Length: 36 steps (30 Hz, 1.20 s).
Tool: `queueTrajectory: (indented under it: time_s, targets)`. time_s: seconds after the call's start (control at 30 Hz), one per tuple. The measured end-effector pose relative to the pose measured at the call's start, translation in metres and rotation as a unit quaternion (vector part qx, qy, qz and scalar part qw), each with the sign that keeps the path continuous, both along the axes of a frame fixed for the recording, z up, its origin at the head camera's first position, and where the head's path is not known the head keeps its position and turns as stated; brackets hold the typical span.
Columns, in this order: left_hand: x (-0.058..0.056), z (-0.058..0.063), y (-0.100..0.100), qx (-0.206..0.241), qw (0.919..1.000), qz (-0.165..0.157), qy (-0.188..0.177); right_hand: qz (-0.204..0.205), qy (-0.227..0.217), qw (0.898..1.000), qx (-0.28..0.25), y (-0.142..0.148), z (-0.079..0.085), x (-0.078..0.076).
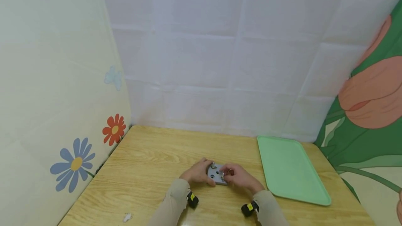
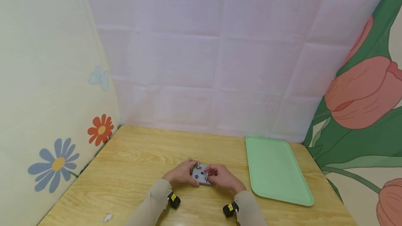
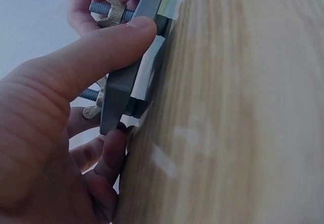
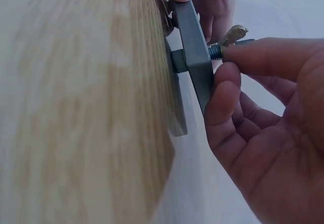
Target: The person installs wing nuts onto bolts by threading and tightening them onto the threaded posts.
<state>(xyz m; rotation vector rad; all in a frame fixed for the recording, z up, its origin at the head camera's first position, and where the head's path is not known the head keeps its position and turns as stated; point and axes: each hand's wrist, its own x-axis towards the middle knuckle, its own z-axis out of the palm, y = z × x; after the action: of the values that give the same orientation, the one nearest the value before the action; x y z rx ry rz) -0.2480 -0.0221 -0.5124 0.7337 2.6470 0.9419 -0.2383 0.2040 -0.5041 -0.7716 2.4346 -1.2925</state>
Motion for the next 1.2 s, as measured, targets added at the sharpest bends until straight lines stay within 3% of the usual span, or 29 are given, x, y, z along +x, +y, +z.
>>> queueTrajectory:
  time_s: [0.57, 0.93, 1.1, 1.2]
  targets:
    - [-0.0016, -0.0001, -0.0002, 0.003, 1.0, 0.001, -0.009, -0.018, 0.005, 1.0, -0.002, -0.0022, 0.0031, 0.004]
    - [-0.0018, -0.0017, -0.0007, 0.005, 1.0, -0.002, 0.004, -0.023, -0.072, 0.996, -0.054, 0.0042, -0.0019, 0.0021]
    - [-0.0012, -0.0037, -0.0006, 0.004, 1.0, 0.001, -0.001, -0.024, -0.072, 0.996, -0.054, 0.0031, -0.0045, 0.0021]
    - [-0.0012, -0.0041, -0.0006, 0.001, 1.0, 0.005, -0.002, -0.02, -0.067, 0.996, -0.061, 0.0, 0.002, 0.0066]
